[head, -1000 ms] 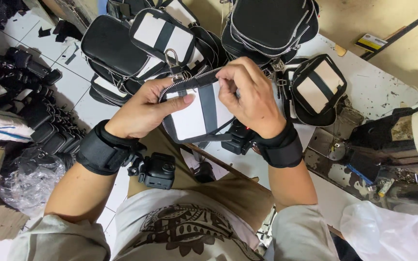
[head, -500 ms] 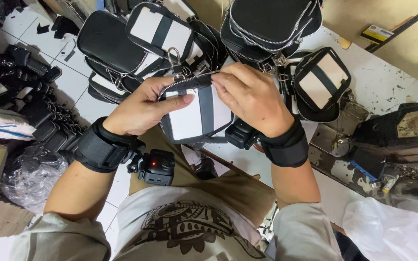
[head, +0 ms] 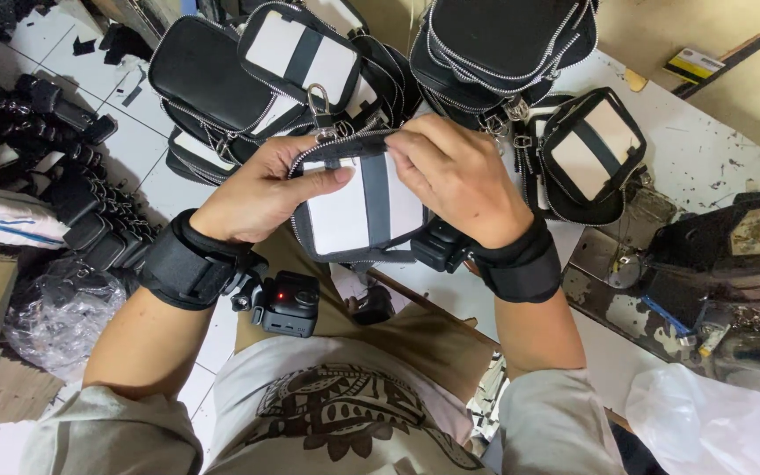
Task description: Finishing and inspecting small leather pouches by zipping them and trimming excess threads
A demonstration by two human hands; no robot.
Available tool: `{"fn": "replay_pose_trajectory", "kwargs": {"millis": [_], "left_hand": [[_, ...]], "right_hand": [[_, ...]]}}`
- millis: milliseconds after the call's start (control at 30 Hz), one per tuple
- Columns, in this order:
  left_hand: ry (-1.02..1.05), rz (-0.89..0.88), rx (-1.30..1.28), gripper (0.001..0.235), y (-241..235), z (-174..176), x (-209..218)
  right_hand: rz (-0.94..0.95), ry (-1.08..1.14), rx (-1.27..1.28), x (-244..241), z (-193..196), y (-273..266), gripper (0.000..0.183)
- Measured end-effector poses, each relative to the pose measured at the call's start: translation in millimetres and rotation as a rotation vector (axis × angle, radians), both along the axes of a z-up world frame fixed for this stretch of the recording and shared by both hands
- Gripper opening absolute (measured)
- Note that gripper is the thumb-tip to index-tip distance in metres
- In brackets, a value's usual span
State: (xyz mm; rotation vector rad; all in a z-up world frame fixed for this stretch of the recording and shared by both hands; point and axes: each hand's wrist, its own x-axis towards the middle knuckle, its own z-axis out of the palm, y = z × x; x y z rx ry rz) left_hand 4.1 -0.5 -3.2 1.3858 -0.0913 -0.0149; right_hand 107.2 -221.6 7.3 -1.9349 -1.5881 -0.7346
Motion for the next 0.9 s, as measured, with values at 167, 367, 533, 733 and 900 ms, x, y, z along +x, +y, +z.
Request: {"fn": "replay_pose_trajectory", "kwargs": {"millis": [167, 367, 533, 733, 900], "left_hand": [[0.021, 0.004, -0.011, 0.027, 4, -13, 3], [-0.004, -0.008, -0.001, 0.029, 2, -10, 2], [0.003, 0.009, 0.002, 0.028, 3, -9, -1], [0.002, 0.006, 0.003, 0.030, 4, -9, -1], [0.007, -0.001, 0.018, 0.028, 4, -6, -3]], "right_hand": [[0.020, 0.100, 0.023, 12, -11, -7, 0.005], [0.038, 0.072, 0.014, 3, 1, -2, 0.006], [0.012, 0.039, 0.017, 17, -18, -4, 0.007], [0.081, 0.153, 0.023, 12, -10, -4, 0.008], [0.014, 0.033, 0.007, 23, -29, -6, 0.007]]}}
